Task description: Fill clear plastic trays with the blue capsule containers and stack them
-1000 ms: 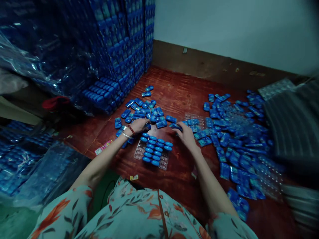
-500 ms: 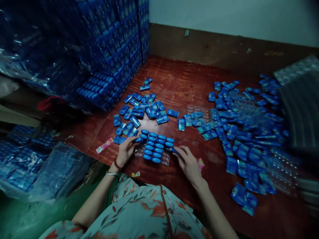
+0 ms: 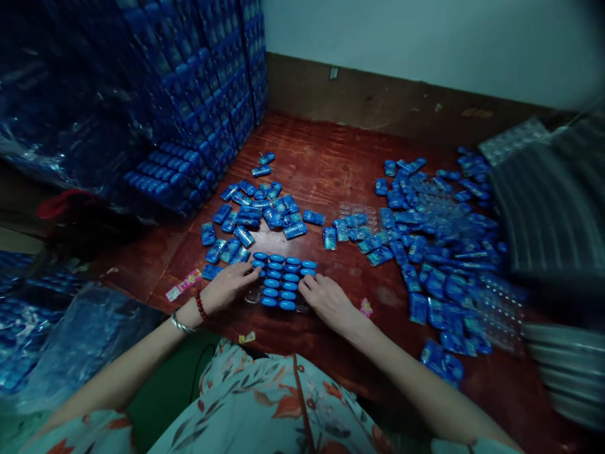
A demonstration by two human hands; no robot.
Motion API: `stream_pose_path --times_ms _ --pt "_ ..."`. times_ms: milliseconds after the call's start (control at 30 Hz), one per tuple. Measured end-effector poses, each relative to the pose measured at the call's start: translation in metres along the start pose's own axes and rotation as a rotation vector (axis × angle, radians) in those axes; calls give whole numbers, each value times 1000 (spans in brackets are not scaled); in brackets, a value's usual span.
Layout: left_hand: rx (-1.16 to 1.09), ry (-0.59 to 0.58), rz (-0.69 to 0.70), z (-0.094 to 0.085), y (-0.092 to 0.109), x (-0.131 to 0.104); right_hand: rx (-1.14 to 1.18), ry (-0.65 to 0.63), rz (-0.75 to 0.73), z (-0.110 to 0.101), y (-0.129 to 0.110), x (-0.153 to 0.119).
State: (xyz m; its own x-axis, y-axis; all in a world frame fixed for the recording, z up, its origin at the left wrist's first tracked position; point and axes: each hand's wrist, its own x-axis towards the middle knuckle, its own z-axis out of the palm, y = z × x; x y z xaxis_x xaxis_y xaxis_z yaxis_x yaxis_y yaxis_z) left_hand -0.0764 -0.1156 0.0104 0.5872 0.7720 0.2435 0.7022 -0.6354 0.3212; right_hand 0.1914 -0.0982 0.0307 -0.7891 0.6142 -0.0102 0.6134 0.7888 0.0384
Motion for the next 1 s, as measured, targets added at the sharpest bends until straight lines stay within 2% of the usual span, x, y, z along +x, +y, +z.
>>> stream_pose_path --times_ms 133,233,367,533,600,667,767,833,933,1000 --pt "-55 17 -65 9 7 -6 -18 -26 -24 -1 -2 5" --pt "-84 73 -149 16 8 -11 -30 -15 -2 -1 -1 7" --pt "5 121 -186 25 13 -14 10 103 15 10 10 -2" --pt "241 -2 -181 25 24 -9 232 400 136 34 16 -19" --pt "280 -50 -202 21 27 -6 197 418 190 37 10 -19" --pt "274 -56 -225 18 29 -5 97 375 220 33 2 -16" --pt "185 42 -251 19 31 -7 -8 323 283 22 -5 -13" --pt "74 153 -302 23 32 -14 34 349 343 13 -4 -12" --pt "-47 341 -510 26 27 -31 217 410 375 -3 3 0" --pt "-8 360 -648 26 19 -45 295 357 284 -18 5 25"
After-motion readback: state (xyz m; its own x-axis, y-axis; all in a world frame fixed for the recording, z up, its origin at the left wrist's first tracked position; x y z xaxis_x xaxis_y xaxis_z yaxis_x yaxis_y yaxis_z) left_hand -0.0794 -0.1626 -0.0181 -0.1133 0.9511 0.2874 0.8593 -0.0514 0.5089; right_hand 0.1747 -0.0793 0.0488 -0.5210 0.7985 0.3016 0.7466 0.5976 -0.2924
